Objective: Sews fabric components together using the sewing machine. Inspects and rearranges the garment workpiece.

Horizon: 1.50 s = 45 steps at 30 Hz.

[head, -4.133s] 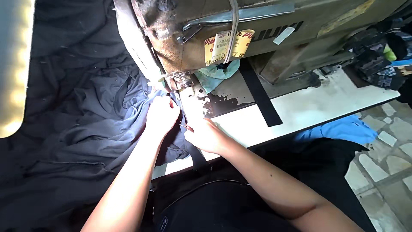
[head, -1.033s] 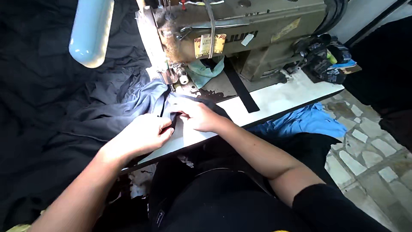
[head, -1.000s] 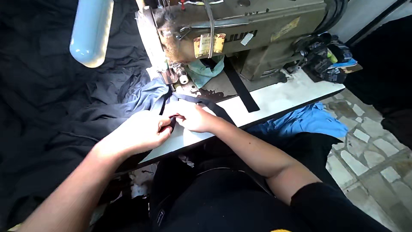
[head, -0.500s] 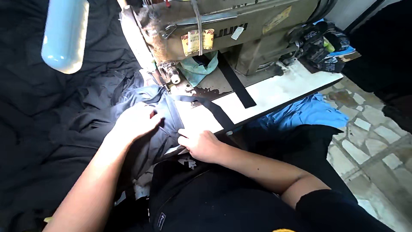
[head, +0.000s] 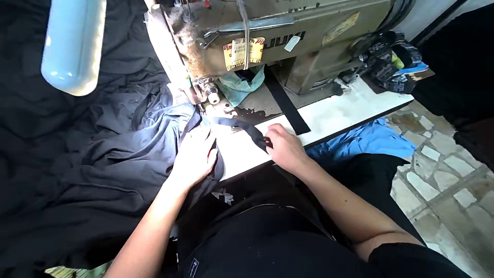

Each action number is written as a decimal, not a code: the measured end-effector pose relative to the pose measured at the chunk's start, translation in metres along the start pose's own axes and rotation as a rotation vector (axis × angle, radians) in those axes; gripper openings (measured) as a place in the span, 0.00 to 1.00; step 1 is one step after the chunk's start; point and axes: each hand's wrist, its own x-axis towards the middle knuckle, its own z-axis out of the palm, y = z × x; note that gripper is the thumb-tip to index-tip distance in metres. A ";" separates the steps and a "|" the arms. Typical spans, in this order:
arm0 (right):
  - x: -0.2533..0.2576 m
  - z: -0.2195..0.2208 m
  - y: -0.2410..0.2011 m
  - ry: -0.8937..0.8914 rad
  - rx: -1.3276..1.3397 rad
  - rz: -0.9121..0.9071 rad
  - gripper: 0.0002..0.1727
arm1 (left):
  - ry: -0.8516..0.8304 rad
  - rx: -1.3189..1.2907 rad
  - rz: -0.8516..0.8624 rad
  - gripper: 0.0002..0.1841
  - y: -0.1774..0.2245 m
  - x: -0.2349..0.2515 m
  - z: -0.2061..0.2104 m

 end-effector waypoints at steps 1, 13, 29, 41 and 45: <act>-0.003 0.001 -0.005 0.002 0.056 -0.056 0.10 | 0.003 -0.019 0.009 0.27 -0.001 0.001 -0.001; -0.061 0.008 -0.077 -0.148 0.706 -0.685 0.12 | 0.139 -0.036 0.012 0.22 -0.004 0.010 -0.011; -0.053 0.008 -0.074 -0.165 0.723 -0.724 0.09 | 0.147 0.094 0.066 0.20 0.009 -0.004 -0.010; -0.024 0.043 -0.054 -0.223 0.035 -0.664 0.07 | 0.263 -0.200 -0.135 0.11 0.043 -0.031 -0.001; -0.030 0.048 -0.053 -0.150 0.022 -0.665 0.08 | 0.231 -0.192 -0.102 0.15 0.041 -0.032 0.003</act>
